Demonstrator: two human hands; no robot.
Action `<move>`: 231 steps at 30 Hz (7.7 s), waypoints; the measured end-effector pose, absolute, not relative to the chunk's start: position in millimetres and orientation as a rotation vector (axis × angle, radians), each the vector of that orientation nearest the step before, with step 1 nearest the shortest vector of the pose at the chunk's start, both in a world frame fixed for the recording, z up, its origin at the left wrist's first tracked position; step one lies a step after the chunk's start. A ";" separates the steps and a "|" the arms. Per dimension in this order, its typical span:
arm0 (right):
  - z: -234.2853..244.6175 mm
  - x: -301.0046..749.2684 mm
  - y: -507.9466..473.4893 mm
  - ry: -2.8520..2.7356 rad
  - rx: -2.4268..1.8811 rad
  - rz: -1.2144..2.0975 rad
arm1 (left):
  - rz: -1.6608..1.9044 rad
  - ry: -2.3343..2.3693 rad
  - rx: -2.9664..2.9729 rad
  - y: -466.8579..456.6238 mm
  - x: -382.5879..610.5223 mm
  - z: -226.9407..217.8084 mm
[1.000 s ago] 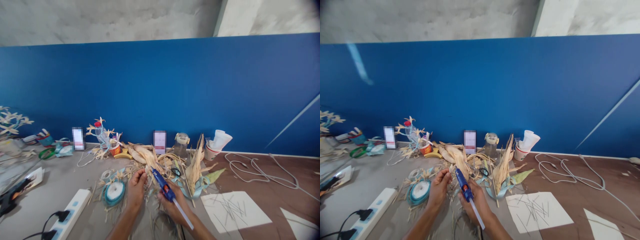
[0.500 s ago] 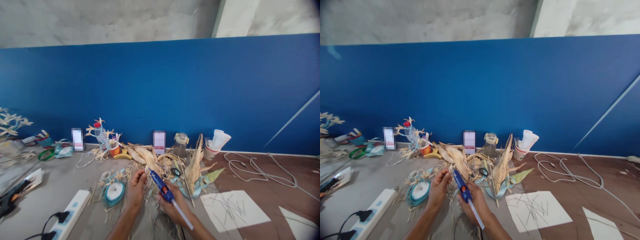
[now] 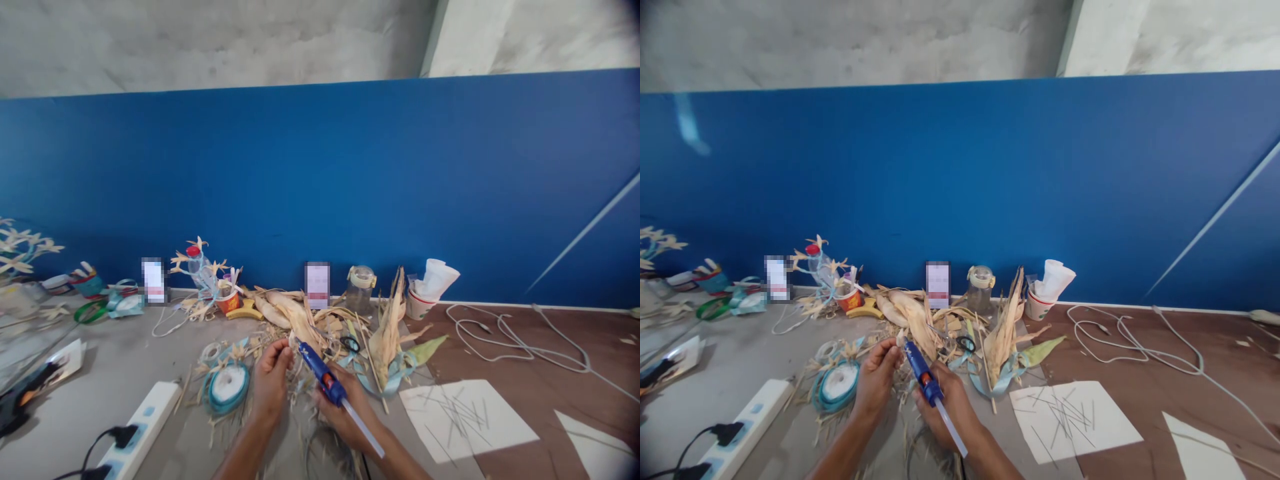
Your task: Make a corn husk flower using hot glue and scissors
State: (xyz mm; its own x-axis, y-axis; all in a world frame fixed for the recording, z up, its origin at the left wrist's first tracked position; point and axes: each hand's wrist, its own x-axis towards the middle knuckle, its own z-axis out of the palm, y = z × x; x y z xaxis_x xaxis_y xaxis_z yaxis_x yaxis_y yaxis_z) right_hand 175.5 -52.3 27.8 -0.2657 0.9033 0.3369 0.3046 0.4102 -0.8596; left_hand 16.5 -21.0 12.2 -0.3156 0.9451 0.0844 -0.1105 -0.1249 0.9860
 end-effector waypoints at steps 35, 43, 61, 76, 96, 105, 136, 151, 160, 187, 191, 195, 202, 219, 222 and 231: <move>-1.8 218.7 -50.5 -2.148 -1.829 0.277 | 1.566 1.030 0.717 -16.0 22.5 19.4; -9.4 221.0 -45.9 -2.158 -1.836 0.244 | 1.548 0.992 0.709 -16.6 23.3 20.9; 17.7 225.7 -26.8 -1.946 -1.584 0.341 | 1.499 0.974 0.715 -19.7 25.0 20.6; 22.3 129.7 -14.0 -0.769 -0.923 1.516 | 1.410 1.075 0.920 -20.7 23.6 15.8; 21.3 121.5 -27.8 -0.894 -0.924 1.357 | 1.445 1.399 1.240 -23.9 19.0 8.1; 13.4 120.5 -32.8 -0.979 -0.989 1.274 | 1.558 1.529 1.519 -26.6 21.2 3.5; 24.7 124.0 -33.1 -0.649 -0.843 1.559 | 1.330 0.877 0.664 -21.9 28.4 26.1; 23.5 126.1 -34.0 -1.125 -1.017 1.349 | 1.407 0.900 0.534 -19.1 17.8 26.5; 21.9 124.5 -35.4 -1.175 -1.052 1.291 | 1.411 0.884 0.588 -23.2 18.4 30.7; 35.5 137.9 -34.2 -1.255 -0.984 1.685 | 1.430 0.559 0.517 -18.8 -6.2 44.1; 31.2 127.9 -45.7 -1.564 -1.130 1.595 | 1.427 0.543 0.482 -17.7 -6.1 42.2; 19.0 120.1 -62.2 -1.762 -1.268 1.866 | 1.449 0.579 0.435 -13.1 -6.2 39.2; 6.2 120.3 -72.6 -2.652 -1.062 1.425 | 1.414 0.655 0.456 -11.6 -4.7 31.8; 61.6 187.9 -14.2 -1.411 -1.151 1.249 | 0.871 0.781 0.916 -29.8 10.2 27.2; 59.1 185.3 -16.4 -1.392 -1.082 1.549 | 0.812 0.795 0.958 -31.1 11.3 26.0; 55.9 183.3 -17.8 -1.077 -0.782 1.988 | 0.756 0.806 0.996 -34.1 11.4 29.5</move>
State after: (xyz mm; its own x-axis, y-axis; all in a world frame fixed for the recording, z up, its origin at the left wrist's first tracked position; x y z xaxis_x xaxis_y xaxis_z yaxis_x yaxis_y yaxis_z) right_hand 183.3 -17.8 55.9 -0.5469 0.8210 -0.1636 -0.3112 -0.3808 -0.8707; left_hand 11.4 -34.1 29.5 0.4938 0.8391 -0.2280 -0.1736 0.3521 0.9197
